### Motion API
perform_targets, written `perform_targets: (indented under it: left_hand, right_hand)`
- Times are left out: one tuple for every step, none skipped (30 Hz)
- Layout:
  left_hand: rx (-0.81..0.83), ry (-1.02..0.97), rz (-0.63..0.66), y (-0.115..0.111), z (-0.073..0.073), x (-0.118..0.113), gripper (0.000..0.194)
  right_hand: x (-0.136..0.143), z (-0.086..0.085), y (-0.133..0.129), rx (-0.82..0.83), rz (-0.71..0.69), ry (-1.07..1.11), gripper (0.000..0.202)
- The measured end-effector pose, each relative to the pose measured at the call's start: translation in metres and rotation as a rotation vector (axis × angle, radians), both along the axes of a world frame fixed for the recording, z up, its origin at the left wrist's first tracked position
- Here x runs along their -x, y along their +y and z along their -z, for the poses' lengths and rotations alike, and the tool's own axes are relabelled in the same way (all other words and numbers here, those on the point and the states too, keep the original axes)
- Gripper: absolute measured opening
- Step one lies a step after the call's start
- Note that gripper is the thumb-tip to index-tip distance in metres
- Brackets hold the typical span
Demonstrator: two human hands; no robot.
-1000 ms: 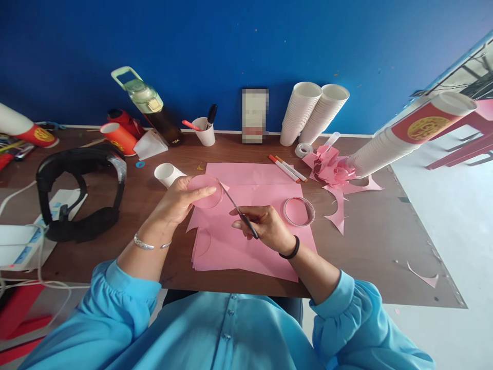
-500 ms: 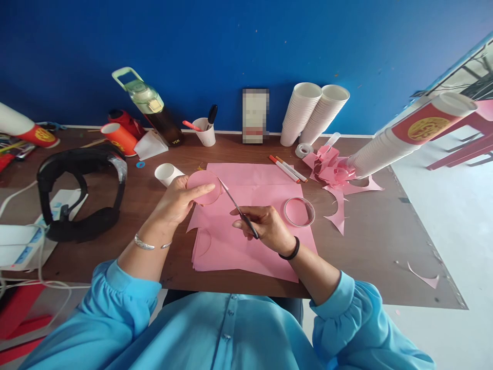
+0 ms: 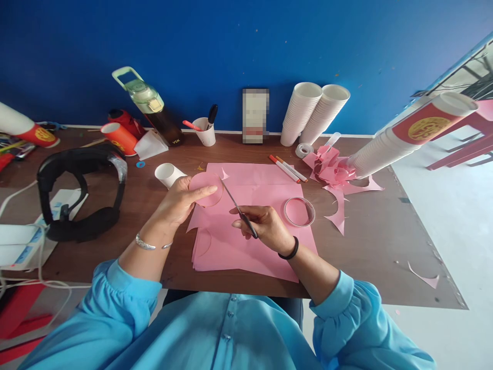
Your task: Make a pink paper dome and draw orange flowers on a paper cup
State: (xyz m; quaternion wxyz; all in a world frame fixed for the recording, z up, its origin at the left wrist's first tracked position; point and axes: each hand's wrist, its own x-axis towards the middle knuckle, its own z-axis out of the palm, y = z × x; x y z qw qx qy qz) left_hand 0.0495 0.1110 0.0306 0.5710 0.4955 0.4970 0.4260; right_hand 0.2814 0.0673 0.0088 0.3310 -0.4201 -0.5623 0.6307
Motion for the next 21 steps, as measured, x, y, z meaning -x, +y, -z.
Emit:
perform_targets:
  left_hand:
    - [0.013, -0.010, 0.001, -0.0002, -0.0003, -0.0001, 0.028]
    - [0.024, -0.025, 0.002, -0.0004, -0.0008, -0.0003, 0.028]
    - [0.025, -0.035, 0.004, -0.0008, -0.0015, -0.0006, 0.028]
    - [0.024, -0.042, 0.010, -0.0012, -0.0022, -0.0009, 0.028]
    - [0.025, -0.044, 0.017, -0.0018, -0.0031, -0.0012, 0.028]
    - [0.027, -0.041, 0.025, -0.0024, -0.0040, -0.0015, 0.028]
    - [0.028, -0.035, 0.036, -0.0030, -0.0048, -0.0019, 0.027]
    - [0.029, -0.030, 0.048, -0.0036, -0.0057, -0.0023, 0.027]
    - [0.030, -0.028, 0.061, -0.0041, -0.0065, -0.0028, 0.027]
    - [0.031, -0.030, 0.071, -0.0044, -0.0072, -0.0032, 0.027]
    - [0.033, -0.034, 0.078, -0.0046, -0.0078, -0.0036, 0.028]
    - [0.035, -0.035, 0.084, -0.0046, -0.0082, -0.0039, 0.028]
    - [0.036, -0.033, 0.086, -0.0044, -0.0083, -0.0040, 0.029]
    - [0.034, -0.030, 0.086, -0.0041, -0.0081, -0.0041, 0.029]
    - [0.033, -0.026, 0.086, -0.0038, -0.0077, -0.0039, 0.030]
    - [0.030, -0.020, 0.085, -0.0035, -0.0071, -0.0037, 0.029]
    - [0.026, -0.011, 0.083, -0.0033, -0.0063, -0.0034, 0.028]
    - [0.024, -0.001, 0.084, -0.0031, -0.0055, -0.0031, 0.027]
    - [0.026, 0.010, 0.088, -0.0031, -0.0048, -0.0028, 0.026]
    - [0.031, 0.020, 0.096, -0.0033, -0.0041, -0.0027, 0.025]
    - [0.035, 0.028, 0.104, -0.0035, -0.0037, -0.0027, 0.025]
  right_hand:
    - [0.0000, -0.0004, 0.0000, 0.002, 0.001, 0.001, 0.053]
    - [0.0001, -0.0009, 0.0001, 0.004, 0.002, 0.002, 0.053]
    - [0.0001, -0.0015, 0.0001, 0.007, 0.001, 0.003, 0.053]
    - [0.0002, -0.0021, 0.0001, 0.010, 0.001, 0.003, 0.052]
    - [0.0002, -0.0027, 0.0001, 0.013, 0.002, 0.005, 0.052]
    - [0.0002, -0.0032, 0.0001, 0.015, 0.003, 0.009, 0.051]
    - [0.0002, -0.0036, 0.0001, 0.016, 0.005, 0.014, 0.051]
    - [0.0002, -0.0040, 0.0001, 0.018, 0.006, 0.019, 0.050]
    - [0.0001, -0.0042, 0.0001, 0.020, 0.007, 0.022, 0.051]
    - [0.0000, -0.0043, 0.0001, 0.023, 0.006, 0.021, 0.051]
    - [-0.0001, -0.0043, 0.0002, 0.026, 0.003, 0.019, 0.052]
    - [-0.0002, -0.0043, 0.0002, 0.029, 0.000, 0.016, 0.052]
    - [-0.0003, -0.0042, 0.0003, 0.033, -0.002, 0.015, 0.053]
    - [-0.0003, -0.0041, 0.0004, 0.035, -0.003, 0.014, 0.054]
    - [-0.0003, -0.0040, 0.0004, 0.036, -0.002, 0.014, 0.054]
    - [-0.0002, -0.0039, 0.0004, 0.037, -0.001, 0.014, 0.054]
    - [-0.0001, -0.0038, 0.0004, 0.036, 0.001, 0.013, 0.054]
    - [0.0000, -0.0037, 0.0003, 0.036, 0.004, 0.010, 0.053]
    - [0.0001, -0.0037, 0.0003, 0.035, 0.007, 0.008, 0.053]
    - [0.0002, -0.0038, 0.0002, 0.035, 0.008, 0.004, 0.053]
    - [0.0002, -0.0039, 0.0001, 0.035, 0.007, 0.002, 0.053]
